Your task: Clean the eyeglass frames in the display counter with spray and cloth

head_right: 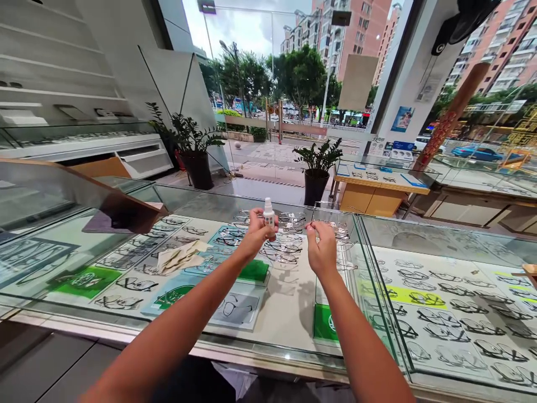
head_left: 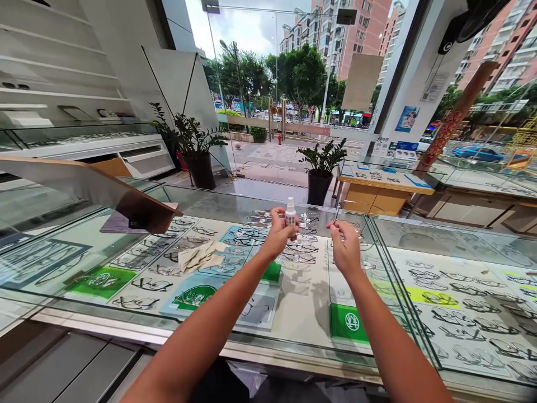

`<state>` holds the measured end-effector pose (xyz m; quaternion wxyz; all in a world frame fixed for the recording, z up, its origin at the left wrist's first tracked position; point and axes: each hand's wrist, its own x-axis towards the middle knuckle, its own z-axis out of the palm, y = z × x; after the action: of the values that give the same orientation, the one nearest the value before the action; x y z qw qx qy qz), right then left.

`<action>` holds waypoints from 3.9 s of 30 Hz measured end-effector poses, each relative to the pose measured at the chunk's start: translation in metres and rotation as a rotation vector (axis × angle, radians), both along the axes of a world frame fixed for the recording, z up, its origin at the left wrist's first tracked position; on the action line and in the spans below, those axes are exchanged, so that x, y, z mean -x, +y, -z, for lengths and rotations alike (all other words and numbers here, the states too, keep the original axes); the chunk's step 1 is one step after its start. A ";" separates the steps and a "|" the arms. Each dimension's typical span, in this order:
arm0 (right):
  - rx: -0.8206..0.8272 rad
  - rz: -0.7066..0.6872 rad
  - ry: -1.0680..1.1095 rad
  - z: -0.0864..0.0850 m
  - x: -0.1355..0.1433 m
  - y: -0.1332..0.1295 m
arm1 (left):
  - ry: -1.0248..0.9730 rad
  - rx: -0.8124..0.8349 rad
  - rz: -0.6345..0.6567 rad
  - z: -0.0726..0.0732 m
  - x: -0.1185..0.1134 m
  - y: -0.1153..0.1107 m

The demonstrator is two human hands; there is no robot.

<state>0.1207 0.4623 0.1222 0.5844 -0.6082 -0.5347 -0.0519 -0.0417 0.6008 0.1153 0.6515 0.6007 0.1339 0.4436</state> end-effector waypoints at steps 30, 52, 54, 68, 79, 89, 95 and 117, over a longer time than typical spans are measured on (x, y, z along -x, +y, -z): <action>0.257 -0.580 0.376 0.004 0.027 0.000 | 0.292 0.003 0.241 0.008 -0.002 -0.016; 0.047 -0.423 0.501 0.001 0.005 0.004 | 0.438 -0.148 0.336 0.011 -0.010 -0.037; 0.059 -0.421 0.493 0.001 0.006 0.004 | 0.434 -0.135 0.339 0.010 -0.010 -0.039; -0.041 -0.439 0.624 -0.007 0.004 0.001 | 0.519 -0.152 -0.960 0.004 0.058 0.103; -0.031 -0.454 0.629 -0.002 0.002 0.002 | 0.722 -0.001 -1.180 0.038 0.100 0.134; -0.041 -0.485 0.648 -0.002 0.004 0.003 | 0.781 0.036 -1.210 0.045 0.103 0.135; -0.078 -0.493 0.682 -0.003 0.004 0.001 | 0.756 0.025 -1.266 0.039 0.100 0.125; -0.082 -0.532 0.720 0.008 -0.005 0.005 | 1.350 -0.016 -0.849 0.009 0.253 0.050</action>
<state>0.1259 0.4671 0.1144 0.7501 -0.4050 -0.4323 0.2940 -0.2950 0.6505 0.1061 0.2007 0.6420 0.7138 0.1951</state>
